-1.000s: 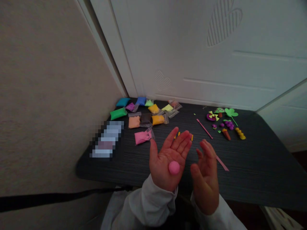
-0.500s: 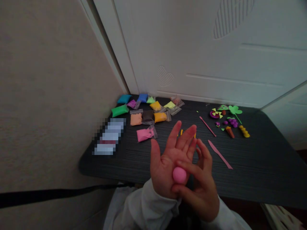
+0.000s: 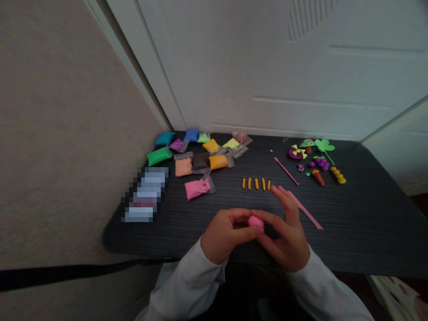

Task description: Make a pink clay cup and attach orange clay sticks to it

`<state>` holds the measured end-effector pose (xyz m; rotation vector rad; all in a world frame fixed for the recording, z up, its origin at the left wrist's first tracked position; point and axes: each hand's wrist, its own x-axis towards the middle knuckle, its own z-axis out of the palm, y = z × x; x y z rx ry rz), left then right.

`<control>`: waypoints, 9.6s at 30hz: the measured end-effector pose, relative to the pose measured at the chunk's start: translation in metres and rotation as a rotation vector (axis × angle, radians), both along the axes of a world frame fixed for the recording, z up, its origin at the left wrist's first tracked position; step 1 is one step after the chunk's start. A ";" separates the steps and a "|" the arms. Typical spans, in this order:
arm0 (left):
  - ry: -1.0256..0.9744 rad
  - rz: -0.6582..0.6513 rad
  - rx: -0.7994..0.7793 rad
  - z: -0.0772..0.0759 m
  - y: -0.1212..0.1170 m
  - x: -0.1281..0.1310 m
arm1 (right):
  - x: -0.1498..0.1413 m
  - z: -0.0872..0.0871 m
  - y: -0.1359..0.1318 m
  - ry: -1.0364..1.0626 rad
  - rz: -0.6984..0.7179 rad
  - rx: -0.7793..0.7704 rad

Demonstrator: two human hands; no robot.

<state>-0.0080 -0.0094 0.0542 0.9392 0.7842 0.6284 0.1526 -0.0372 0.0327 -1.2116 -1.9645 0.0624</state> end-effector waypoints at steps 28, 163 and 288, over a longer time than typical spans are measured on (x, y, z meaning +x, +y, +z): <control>-0.093 -0.106 -0.199 -0.024 0.013 0.008 | 0.004 -0.012 0.003 0.055 0.073 -0.119; 0.046 0.142 0.058 -0.031 0.003 0.016 | 0.007 -0.009 -0.005 0.403 -0.025 -0.360; 0.400 0.099 0.694 -0.027 0.000 0.017 | 0.012 -0.006 0.000 0.612 0.070 -0.561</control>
